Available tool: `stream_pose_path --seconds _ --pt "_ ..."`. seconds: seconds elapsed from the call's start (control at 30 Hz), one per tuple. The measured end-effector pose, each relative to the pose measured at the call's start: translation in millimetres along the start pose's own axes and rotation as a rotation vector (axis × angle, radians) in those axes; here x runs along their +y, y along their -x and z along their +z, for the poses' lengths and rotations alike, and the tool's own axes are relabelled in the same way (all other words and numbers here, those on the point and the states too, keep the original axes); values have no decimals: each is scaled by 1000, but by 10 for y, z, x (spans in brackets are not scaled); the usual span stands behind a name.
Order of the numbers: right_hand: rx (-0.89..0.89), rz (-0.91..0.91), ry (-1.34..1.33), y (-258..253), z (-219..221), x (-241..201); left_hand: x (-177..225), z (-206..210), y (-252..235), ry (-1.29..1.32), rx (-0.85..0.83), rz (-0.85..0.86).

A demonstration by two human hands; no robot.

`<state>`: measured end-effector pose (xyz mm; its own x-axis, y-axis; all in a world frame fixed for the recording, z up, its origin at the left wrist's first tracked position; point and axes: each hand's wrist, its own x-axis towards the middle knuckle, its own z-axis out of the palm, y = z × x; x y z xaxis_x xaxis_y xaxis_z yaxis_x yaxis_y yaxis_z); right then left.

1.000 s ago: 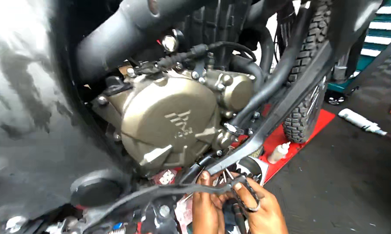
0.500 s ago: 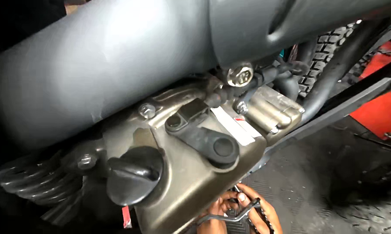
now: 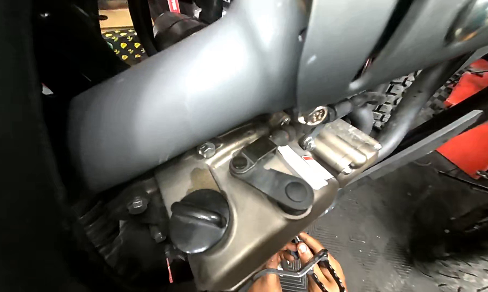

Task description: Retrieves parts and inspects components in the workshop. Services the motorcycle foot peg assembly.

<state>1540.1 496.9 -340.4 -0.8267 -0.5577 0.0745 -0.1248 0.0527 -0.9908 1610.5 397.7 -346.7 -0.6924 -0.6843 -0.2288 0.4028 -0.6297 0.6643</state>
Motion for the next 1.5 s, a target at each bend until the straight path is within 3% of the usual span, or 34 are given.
stream_pose_path --seconds 0.23,0.47,0.53,0.7,0.87,1.0,1.13,1.23,1.3,1.37,1.43,1.5 --pt "38 48 17 -57 108 -174 -11 30 -30 -5 106 -13" --pt "55 13 127 -30 130 -230 -17 358 49 -31 338 -26" --pt "41 121 18 -26 121 -275 -13 365 66 -69 340 -32" --pt "-31 648 -605 -43 76 -329 -21 337 114 -123 272 -97" --pt "-58 727 -815 -54 47 -324 11 396 144 -253 186 -209" --pt "-103 688 -606 -51 -25 -291 -22 395 102 -378 176 -119" --pt "-102 370 26 92 -171 -132 -32 388 55 -458 152 -2" --pt "44 169 202 207 -218 -24 -39 396 26 -542 169 32" --pt "12 327 64 198 -204 -135 -50 393 14 -549 182 15" --pt "-69 716 -363 128 -191 -263 -36 365 22 -534 175 -82" --pt "-122 1019 -865 54 -204 -318 17 313 42 -455 58 -196" --pt "-200 1130 -1076 23 -225 -359 85 270 60 -348 -60 -252"
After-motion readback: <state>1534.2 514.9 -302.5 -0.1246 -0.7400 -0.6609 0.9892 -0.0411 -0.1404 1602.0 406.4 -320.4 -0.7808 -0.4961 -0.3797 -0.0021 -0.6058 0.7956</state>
